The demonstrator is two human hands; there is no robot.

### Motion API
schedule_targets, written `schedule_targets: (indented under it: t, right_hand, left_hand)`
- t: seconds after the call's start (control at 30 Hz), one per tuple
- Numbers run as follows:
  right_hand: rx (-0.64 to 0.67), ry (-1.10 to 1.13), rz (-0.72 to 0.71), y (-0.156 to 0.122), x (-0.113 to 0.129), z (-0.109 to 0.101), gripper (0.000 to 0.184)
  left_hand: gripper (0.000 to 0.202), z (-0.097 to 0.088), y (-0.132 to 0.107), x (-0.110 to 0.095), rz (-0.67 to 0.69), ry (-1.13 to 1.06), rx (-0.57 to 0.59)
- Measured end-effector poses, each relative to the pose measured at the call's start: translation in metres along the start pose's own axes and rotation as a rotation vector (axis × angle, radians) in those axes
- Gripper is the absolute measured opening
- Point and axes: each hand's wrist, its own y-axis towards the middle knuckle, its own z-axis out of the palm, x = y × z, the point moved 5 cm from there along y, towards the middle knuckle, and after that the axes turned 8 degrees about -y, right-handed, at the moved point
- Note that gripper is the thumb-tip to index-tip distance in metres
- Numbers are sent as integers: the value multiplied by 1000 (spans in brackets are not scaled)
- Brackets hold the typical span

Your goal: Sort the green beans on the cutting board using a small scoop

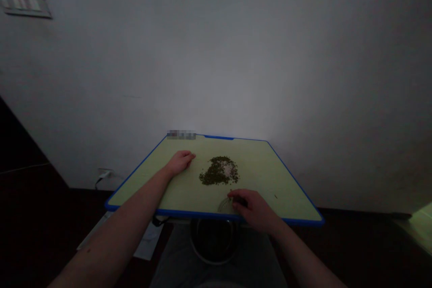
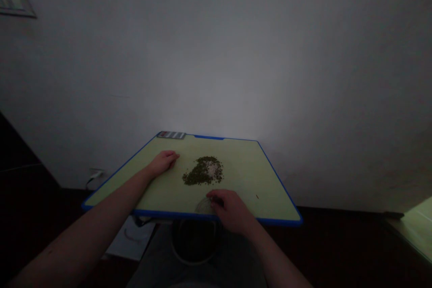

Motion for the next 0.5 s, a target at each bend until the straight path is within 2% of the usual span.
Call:
schedule_targets:
  t: [0.33,0.5]
  right_hand:
    - [-126,-124,110,13,-33,-32,29]
    - [-111,-143,112,22,-40,-26,29]
  left_hand:
    - [39,-2,3,6,4,27,-14]
    - [39,-1,2,8,14,31,-10]
